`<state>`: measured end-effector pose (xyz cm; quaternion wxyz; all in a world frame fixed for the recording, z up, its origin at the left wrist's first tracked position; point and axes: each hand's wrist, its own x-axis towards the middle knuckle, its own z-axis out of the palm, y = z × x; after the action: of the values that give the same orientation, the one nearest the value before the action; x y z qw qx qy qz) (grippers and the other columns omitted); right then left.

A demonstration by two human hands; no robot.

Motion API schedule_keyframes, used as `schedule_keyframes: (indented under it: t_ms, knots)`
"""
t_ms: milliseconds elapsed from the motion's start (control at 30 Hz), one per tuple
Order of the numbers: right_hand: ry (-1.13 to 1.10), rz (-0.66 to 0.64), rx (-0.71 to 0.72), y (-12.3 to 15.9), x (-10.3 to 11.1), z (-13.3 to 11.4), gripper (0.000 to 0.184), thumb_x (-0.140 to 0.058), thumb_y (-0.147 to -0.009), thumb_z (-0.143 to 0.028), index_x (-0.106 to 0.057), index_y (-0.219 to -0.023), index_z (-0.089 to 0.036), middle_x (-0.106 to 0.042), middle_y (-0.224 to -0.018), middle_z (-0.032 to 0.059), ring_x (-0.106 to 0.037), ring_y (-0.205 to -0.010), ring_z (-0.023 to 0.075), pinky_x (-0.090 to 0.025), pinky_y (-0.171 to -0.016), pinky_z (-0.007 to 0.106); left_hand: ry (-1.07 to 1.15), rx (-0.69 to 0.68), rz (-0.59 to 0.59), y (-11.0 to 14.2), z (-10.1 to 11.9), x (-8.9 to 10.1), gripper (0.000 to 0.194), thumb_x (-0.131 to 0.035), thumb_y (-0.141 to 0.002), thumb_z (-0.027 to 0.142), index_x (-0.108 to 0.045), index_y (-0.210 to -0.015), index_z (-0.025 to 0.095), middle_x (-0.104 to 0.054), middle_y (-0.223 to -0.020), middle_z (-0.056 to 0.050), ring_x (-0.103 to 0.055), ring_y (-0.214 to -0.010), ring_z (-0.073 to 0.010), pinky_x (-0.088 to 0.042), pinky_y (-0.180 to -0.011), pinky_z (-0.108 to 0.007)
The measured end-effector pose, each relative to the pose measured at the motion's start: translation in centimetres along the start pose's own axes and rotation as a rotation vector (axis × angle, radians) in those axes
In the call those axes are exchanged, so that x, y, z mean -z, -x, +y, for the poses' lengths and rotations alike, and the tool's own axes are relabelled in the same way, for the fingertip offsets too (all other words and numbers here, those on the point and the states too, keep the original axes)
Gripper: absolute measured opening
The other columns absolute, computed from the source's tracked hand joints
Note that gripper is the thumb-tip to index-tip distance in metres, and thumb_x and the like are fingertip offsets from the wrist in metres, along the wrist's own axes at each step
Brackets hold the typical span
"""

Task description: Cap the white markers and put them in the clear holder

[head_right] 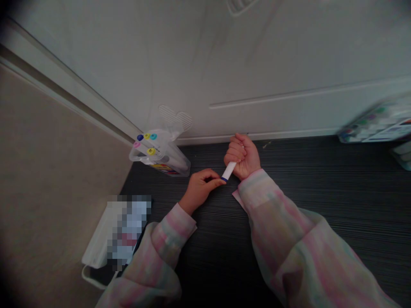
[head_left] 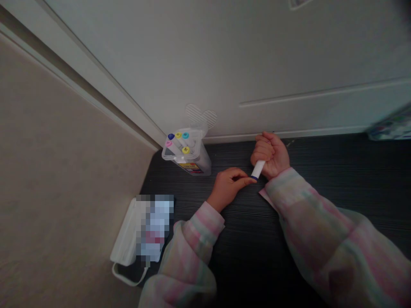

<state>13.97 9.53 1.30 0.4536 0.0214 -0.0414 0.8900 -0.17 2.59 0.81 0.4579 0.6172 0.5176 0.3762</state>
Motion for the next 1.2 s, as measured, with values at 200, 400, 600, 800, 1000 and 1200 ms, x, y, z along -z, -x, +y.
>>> schedule_keyframes:
  t_ms: [200, 400, 600, 800, 1000, 1200]
  knots:
    - [-0.001, -0.015, -0.020, 0.06, 0.02, -0.03, 0.036, -0.032, -0.090, -0.024, -0.021, -0.056, -0.019, -0.013, -0.039, -0.0107, -0.015, -0.031, 0.0025, -0.021, -0.033, 0.012, -0.003, -0.047, -0.004, 0.09, 0.08, 0.08, 0.021, -0.067, -0.067, 0.034, -0.060, -0.058, 0.017, -0.051, -0.059, 0.004, -0.046, -0.058, -0.0097, -0.034, -0.057, -0.023]
    - [0.000, -0.047, -0.036, 0.02, 0.16, -0.08, 0.036, -0.028, -0.092, -0.026, -0.021, -0.057, -0.019, -0.014, -0.040, -0.0099, -0.018, -0.032, 0.0029, -0.020, -0.035, 0.013, -0.024, -0.084, -0.010, 0.07, 0.17, 0.14, 0.021, -0.066, -0.069, 0.033, -0.060, -0.058, 0.017, -0.051, -0.058, 0.004, -0.046, -0.059, -0.0097, -0.035, -0.058, -0.023]
    - [-0.012, -0.046, -0.033, 0.03, 0.11, -0.07, 0.035, -0.030, -0.090, -0.023, -0.020, -0.057, -0.019, -0.013, -0.040, -0.0103, -0.017, -0.031, 0.0031, -0.019, -0.034, 0.013, -0.012, -0.073, -0.001, 0.02, 0.05, 0.12, 0.021, -0.068, -0.067, 0.034, -0.058, -0.059, 0.017, -0.050, -0.059, 0.004, -0.045, -0.058, -0.0098, -0.034, -0.058, -0.023]
    - [-0.002, -0.028, -0.033, 0.02, 0.14, -0.05, 0.035, -0.034, -0.089, -0.021, -0.021, -0.056, -0.018, -0.012, -0.039, -0.0107, -0.018, -0.031, 0.0034, -0.019, -0.034, 0.013, -0.026, -0.047, 0.025, 0.05, 0.10, 0.13, 0.026, -0.068, -0.065, 0.039, -0.055, -0.059, 0.017, -0.046, -0.061, 0.004, -0.043, -0.057, -0.0095, -0.034, -0.056, -0.023]
    - [0.025, -0.011, -0.025, -0.03, 0.21, -0.04, 0.034, -0.036, -0.088, -0.021, -0.023, -0.057, -0.018, -0.012, -0.039, -0.0112, -0.019, -0.030, 0.0027, -0.019, -0.034, 0.011, -0.061, -0.090, 0.017, 0.12, -0.06, 0.15, 0.026, -0.067, -0.067, 0.039, -0.053, -0.059, 0.018, -0.047, -0.060, 0.004, -0.043, -0.059, -0.0103, -0.034, -0.057, -0.024]
    - [0.046, 0.014, 0.001, -0.02, 0.06, 0.01, 0.035, -0.037, -0.088, -0.020, -0.020, -0.057, -0.019, -0.011, -0.040, -0.0113, -0.016, -0.030, 0.0023, -0.018, -0.034, 0.012, -0.132, -0.129, 0.060, 0.07, -0.28, 0.15, 0.025, -0.067, -0.068, 0.038, -0.054, -0.059, 0.019, -0.050, -0.062, 0.002, -0.045, -0.065, -0.0128, -0.035, -0.061, -0.026]
